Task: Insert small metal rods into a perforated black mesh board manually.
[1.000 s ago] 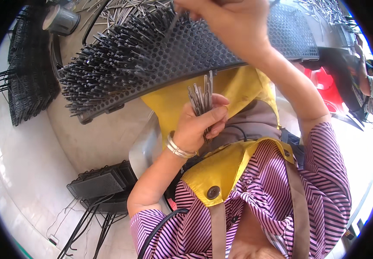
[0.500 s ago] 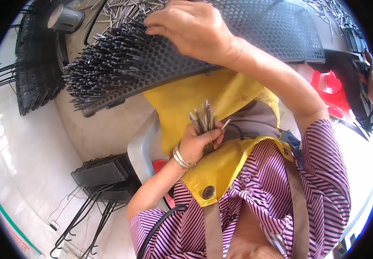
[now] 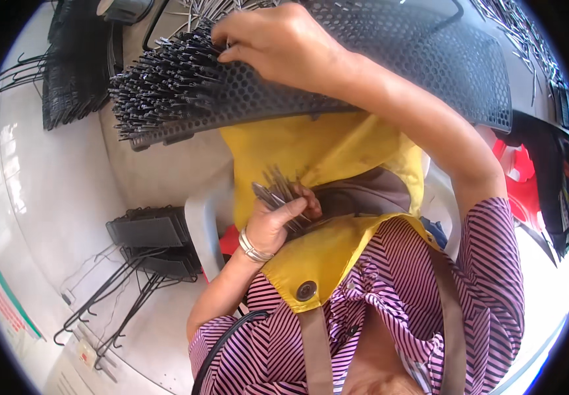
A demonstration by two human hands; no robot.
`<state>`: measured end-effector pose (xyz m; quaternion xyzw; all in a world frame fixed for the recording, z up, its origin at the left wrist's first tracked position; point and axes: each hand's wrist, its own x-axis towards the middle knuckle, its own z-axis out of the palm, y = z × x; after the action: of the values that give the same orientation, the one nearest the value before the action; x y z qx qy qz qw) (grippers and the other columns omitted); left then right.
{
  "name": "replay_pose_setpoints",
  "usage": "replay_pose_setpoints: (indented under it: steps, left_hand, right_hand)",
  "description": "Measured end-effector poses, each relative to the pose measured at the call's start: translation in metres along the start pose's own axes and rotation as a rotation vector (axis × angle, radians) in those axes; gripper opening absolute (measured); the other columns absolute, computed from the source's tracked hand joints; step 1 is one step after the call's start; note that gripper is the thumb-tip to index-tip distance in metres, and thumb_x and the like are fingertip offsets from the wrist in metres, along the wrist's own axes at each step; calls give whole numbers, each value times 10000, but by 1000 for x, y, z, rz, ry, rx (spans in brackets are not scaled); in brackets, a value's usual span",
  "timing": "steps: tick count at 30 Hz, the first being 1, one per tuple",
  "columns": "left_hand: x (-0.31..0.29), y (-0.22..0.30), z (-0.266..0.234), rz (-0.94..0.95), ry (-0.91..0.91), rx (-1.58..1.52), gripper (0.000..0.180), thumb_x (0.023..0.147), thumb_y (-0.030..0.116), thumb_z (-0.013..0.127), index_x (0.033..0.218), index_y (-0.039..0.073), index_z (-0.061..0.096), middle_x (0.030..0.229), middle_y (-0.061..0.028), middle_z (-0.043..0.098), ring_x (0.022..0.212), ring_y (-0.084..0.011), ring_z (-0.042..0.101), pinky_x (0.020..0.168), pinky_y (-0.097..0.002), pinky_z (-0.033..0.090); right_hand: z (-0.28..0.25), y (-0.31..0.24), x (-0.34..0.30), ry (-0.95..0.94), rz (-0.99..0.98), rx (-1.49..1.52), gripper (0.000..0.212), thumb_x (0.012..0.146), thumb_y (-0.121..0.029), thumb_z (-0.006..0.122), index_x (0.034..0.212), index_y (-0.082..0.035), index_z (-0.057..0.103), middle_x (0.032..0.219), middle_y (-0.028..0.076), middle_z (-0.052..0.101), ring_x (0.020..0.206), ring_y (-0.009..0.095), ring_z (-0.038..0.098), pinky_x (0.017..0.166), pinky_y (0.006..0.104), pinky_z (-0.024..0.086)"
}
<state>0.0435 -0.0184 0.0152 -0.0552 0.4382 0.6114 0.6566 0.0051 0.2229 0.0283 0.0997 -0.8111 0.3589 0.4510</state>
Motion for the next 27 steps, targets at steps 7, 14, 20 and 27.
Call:
replay_pose_setpoints:
  steps: [7, 14, 20, 27]
  left_hand:
    - [-4, 2, 15, -9, 86, -113, 235, 841, 172, 545, 1047, 67, 502, 704, -60, 465, 540, -142, 419, 467, -248, 331]
    - [-4, 9, 29, -67, 120, -26, 245, 846, 200, 543, 1032, 48, 495, 706, -53, 468, 490, -104, 377, 417, -214, 286]
    - [3, 21, 33, -2, 40, 4, 235, 847, 185, 535, 1027, 41, 491, 727, -68, 489, 503, -128, 404, 415, -226, 304]
    - [9, 16, 38, 37, 31, -21, 209, 830, 181, 540, 971, 31, 506, 709, -54, 509, 521, -128, 437, 399, -226, 305]
  right_hand:
    - [8, -6, 9, -27, 173, -85, 86, 664, -46, 581, 692, -1, 514, 534, 149, 520, 522, 318, 545, 464, 388, 426]
    - [-1, -18, 33, -108, 181, -173, 30, 590, 6, 507, 609, -10, 490, 556, 205, 517, 579, 394, 535, 504, 461, 418]
    - [-8, -24, 33, -78, 167, -259, 14, 597, -12, 514, 601, -1, 521, 581, 213, 527, 630, 383, 552, 560, 455, 433]
    - [7, 0, 41, -197, 262, -246, 72, 590, -42, 524, 603, 23, 550, 646, 234, 545, 695, 391, 555, 611, 447, 435]
